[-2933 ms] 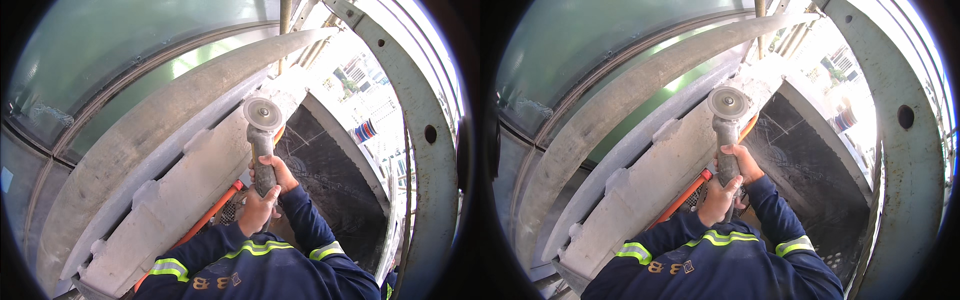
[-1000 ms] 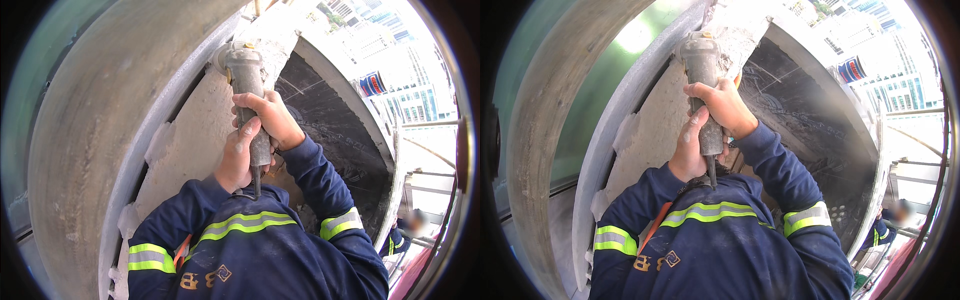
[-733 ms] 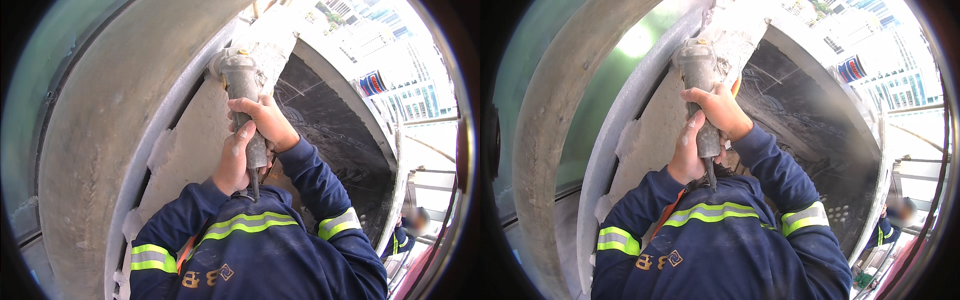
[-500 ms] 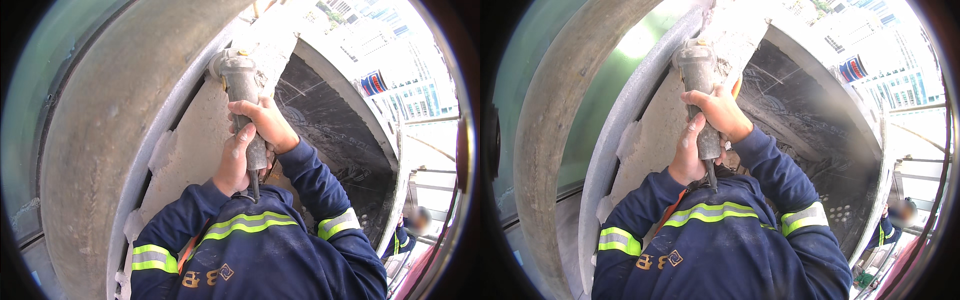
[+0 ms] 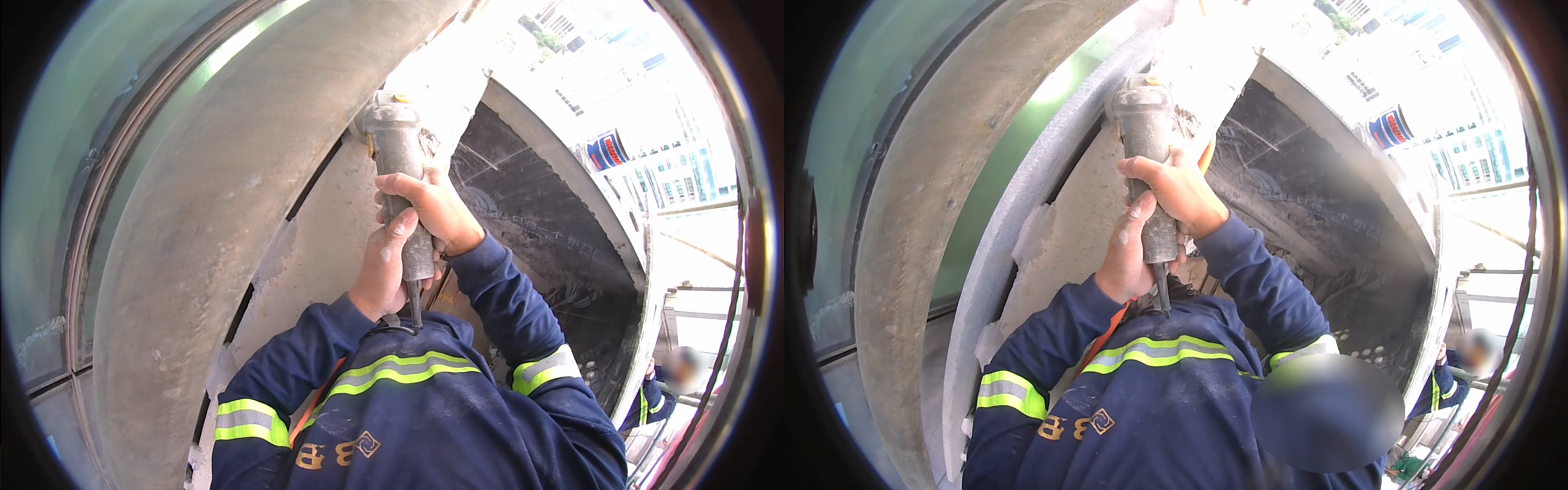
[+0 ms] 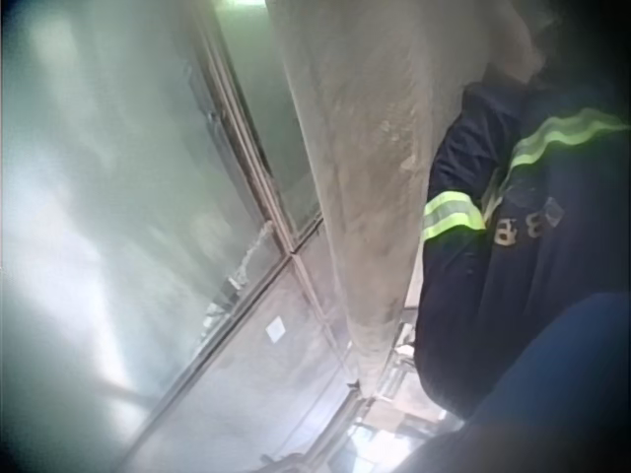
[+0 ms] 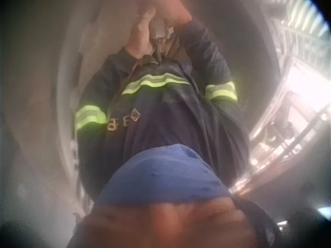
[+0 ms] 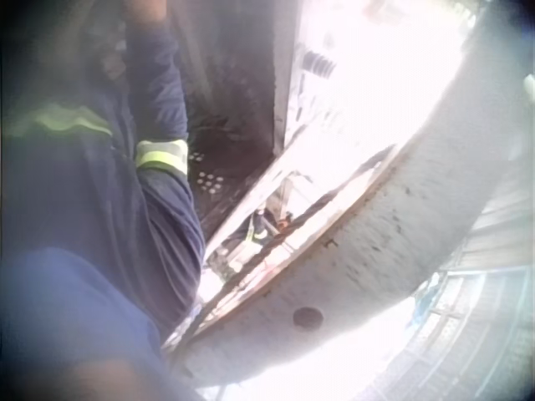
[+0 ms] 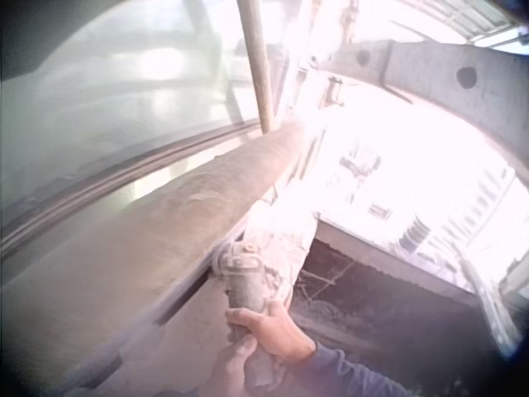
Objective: The person uses an angle grinder to smooth a curved concrete ledge on a high-rise building. They hold the tool with both hands and move it along the edge, generating dust. Another worker is visible nearby on the scaffolding.
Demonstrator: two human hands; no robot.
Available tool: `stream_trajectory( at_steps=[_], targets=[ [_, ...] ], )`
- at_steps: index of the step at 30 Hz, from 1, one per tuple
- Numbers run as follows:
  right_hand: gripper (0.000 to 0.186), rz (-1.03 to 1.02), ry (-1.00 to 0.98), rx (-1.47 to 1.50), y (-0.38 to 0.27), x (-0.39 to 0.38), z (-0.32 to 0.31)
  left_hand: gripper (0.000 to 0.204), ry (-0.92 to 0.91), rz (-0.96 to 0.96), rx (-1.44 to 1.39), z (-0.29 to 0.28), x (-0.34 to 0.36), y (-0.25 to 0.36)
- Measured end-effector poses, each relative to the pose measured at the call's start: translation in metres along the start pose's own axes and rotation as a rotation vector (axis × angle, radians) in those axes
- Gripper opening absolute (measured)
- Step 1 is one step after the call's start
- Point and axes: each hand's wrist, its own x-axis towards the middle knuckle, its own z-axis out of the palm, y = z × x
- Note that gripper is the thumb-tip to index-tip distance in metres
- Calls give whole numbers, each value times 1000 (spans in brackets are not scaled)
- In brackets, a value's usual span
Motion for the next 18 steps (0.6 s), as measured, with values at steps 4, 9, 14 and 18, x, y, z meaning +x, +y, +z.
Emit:
stream_trajectory(
  at_steps=[4,9,14,18],
  targets=[
    [37,18,-37,41,-9,1,1,49,42,-8,-47,2,5,3],
    [35,-24,-71,33,-16,6,-1,48,40,-11,-78,5,12,7],
    [34,-1,-65,24,-17,12,-4,48,17,-25,-68,1,20,7],
    [33,-23,-72,39,-17,18,-6,50,37,-26,-28,3,25,11]
  ],
)
